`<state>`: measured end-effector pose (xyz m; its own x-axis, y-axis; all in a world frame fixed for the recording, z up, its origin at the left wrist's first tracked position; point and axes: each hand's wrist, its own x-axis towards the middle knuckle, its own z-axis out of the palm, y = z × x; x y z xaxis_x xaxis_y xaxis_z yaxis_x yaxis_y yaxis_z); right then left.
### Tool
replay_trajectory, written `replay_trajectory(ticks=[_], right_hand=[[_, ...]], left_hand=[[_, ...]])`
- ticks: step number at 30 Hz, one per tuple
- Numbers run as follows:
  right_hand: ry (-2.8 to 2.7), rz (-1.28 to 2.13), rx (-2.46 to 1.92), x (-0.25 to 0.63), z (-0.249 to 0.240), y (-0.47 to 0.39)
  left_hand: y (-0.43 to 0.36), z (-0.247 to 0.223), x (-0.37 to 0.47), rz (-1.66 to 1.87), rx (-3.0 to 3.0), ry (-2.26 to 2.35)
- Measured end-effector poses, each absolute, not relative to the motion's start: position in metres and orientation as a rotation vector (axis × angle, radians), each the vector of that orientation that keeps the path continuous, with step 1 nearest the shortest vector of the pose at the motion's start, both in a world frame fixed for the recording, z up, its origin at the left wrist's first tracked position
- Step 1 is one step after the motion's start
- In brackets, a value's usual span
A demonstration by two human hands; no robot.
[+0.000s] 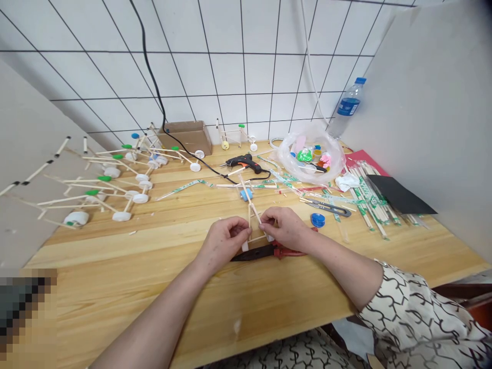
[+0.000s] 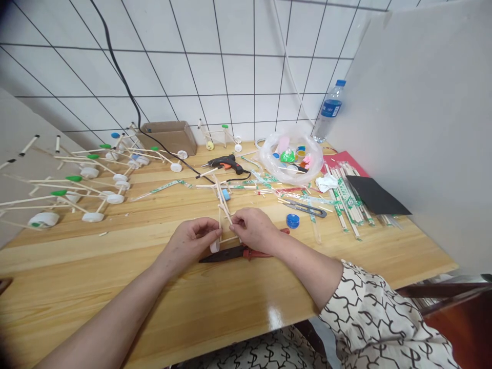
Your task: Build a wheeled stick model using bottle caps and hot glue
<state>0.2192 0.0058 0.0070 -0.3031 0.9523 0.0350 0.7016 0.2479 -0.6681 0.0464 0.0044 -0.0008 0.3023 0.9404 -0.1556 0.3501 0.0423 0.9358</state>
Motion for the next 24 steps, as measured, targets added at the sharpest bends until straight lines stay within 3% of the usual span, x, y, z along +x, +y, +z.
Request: replay_trajectory(ticks=[24], right_hand=[[-2.096,0.779,-1.517,0.2183,0.0094,0.0055]], left_hand=[[0.0047,-0.0003,0.0462,0.735,1.515,1.245]])
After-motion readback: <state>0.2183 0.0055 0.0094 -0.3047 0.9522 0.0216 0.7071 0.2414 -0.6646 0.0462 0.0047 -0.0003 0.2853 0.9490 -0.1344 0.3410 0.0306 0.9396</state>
